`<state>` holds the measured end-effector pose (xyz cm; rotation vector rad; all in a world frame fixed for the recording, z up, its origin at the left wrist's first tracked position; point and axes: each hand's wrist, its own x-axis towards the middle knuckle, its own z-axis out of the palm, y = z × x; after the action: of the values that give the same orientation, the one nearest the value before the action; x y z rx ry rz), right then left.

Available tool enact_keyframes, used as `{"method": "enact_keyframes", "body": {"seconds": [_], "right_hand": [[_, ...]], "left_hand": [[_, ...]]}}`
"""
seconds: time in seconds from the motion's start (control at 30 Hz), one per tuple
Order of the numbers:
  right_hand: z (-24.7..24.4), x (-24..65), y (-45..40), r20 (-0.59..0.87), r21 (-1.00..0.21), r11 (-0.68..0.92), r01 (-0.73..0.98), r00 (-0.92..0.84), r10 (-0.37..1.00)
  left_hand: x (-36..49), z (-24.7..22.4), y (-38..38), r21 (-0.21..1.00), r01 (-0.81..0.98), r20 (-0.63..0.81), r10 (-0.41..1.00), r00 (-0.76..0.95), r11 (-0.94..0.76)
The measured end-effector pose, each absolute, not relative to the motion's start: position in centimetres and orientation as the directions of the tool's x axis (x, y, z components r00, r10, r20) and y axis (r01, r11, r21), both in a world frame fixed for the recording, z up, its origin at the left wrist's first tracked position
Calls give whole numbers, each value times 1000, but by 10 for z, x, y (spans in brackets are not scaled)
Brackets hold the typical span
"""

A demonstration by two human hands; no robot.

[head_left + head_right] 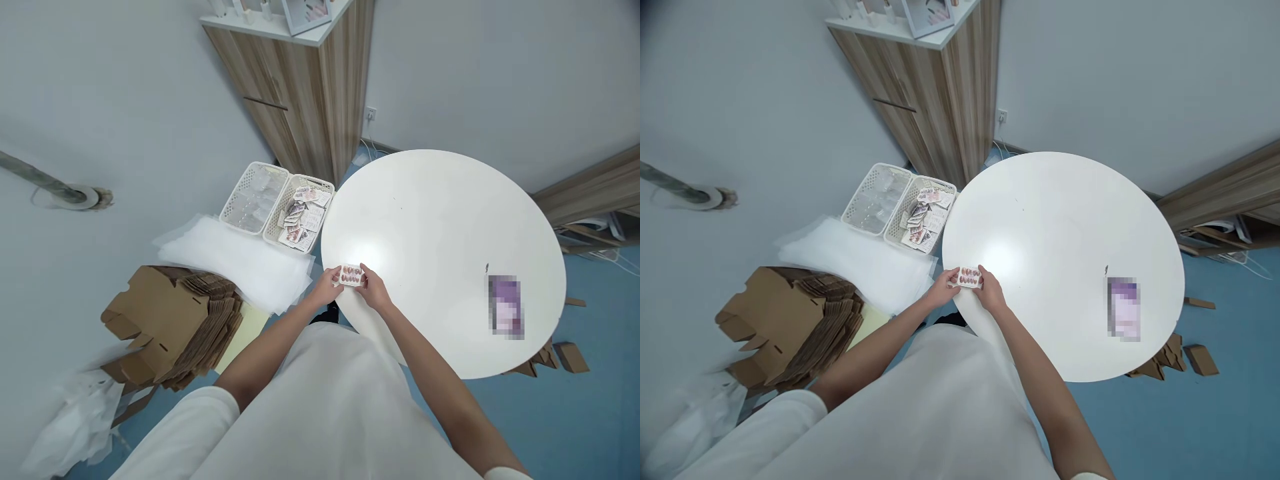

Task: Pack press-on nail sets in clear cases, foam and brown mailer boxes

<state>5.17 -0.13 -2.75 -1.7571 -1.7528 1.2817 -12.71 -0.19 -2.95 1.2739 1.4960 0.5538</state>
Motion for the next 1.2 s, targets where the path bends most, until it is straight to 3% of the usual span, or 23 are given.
{"method": "enact_keyframes", "body": {"seconds": [0.4,0.67,0.87,1.2], "right_hand": [[-56,1,16,-412,-746,-351,566,23,911],[-46,-13,-3,-517,-818,-538,205,150,843],[-50,-23,24,-506,-845,-525,105,163,847],[-51,-26,46,-482,-861,-501,88,175,859]], "left_hand": [[-156,-46,28,795,485,-476,870,127,364],[-156,-42,22,820,463,-454,874,172,335],[-158,-42,53,846,430,-416,894,165,314],[-165,-47,77,863,375,-423,889,173,338]]}}
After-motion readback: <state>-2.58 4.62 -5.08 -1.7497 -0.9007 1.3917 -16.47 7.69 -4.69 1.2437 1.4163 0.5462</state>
